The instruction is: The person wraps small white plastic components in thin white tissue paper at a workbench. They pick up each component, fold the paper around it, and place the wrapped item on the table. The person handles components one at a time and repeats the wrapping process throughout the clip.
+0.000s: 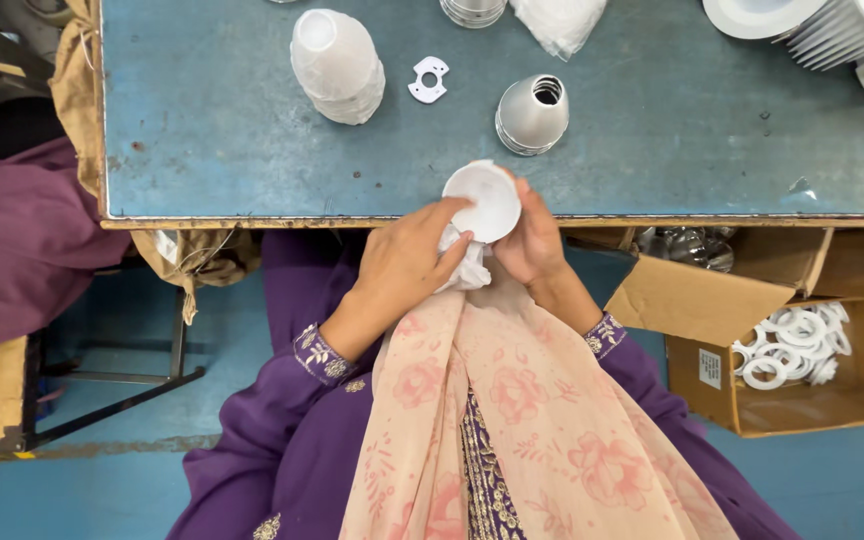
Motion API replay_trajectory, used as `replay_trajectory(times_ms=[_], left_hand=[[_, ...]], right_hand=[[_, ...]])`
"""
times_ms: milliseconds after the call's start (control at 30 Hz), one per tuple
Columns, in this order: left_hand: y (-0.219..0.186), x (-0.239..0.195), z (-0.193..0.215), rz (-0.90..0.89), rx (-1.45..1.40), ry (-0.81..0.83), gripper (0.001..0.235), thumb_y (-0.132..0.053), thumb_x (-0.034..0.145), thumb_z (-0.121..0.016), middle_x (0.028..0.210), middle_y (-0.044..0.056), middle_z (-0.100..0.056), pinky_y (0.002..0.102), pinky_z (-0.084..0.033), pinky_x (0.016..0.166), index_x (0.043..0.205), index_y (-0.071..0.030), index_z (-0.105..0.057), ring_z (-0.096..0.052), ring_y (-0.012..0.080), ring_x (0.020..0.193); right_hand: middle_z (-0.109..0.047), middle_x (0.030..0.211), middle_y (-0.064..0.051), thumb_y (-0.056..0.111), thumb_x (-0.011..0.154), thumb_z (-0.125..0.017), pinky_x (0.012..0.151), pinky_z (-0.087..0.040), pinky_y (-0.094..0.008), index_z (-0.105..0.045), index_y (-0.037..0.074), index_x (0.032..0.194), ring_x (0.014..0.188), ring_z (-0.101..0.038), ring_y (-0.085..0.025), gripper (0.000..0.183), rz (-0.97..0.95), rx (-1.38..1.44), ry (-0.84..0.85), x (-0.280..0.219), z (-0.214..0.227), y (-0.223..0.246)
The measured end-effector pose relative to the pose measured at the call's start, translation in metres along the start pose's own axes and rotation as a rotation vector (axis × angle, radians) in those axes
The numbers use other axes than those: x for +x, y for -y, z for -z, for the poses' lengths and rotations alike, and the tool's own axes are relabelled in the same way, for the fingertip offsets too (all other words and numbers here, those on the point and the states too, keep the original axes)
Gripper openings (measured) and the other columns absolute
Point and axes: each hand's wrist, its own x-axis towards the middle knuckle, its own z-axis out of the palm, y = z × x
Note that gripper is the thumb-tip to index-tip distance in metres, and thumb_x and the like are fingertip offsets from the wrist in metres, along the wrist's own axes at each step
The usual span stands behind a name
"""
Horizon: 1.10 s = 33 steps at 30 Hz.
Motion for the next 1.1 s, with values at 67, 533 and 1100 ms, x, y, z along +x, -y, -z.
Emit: replay_trajectory(times_ms=[67,533,1100], left_hand=[[-0.003,0.01,-0.003,0.082,0.074,0.103,0.049,-0.031,0.095,-0.063,0.097,0.017,-0.073,0.048,-0.053,0.067,0.138,-0.01,-0.053,-0.07,0.0378,0.081],[0.029,0.001,-0.012,0.333,-0.21,0.264,0.03,-0.034,0.088,-0.067,0.078,0.015,-0.069,0.04,-0.051,0.065,0.1,-0.007,-0.07,-0.068,0.0312,0.071],[0.012,-0.047,0.012,-0.061,0.091,0.241,0.014,-0.026,0.089,-0.065,0.081,0.004,-0.066,0.042,-0.049,0.059,0.098,-0.015,-0.065,-0.068,0.0255,0.076]], right_hand=[[-0.055,0.143,-0.012,0.045,0.103,-0.061,0.114,-0.047,-0.041,-0.042,0.007,0.153,0.135,-0.053,-0.025,0.065,0.025,-0.1,0.112,0.0,-0.005,0.0],[-0.059,0.128,-0.011,0.042,0.093,-0.075,0.104,-0.051,-0.037,-0.039,0.009,0.148,0.119,-0.061,-0.021,0.073,0.044,-0.203,0.14,0.003,-0.018,-0.017],[-0.057,0.134,-0.009,0.028,0.099,-0.067,0.106,-0.049,-0.035,-0.042,0.005,0.15,0.121,-0.059,-0.017,0.062,0.129,-0.209,0.073,0.002,-0.041,-0.027]])
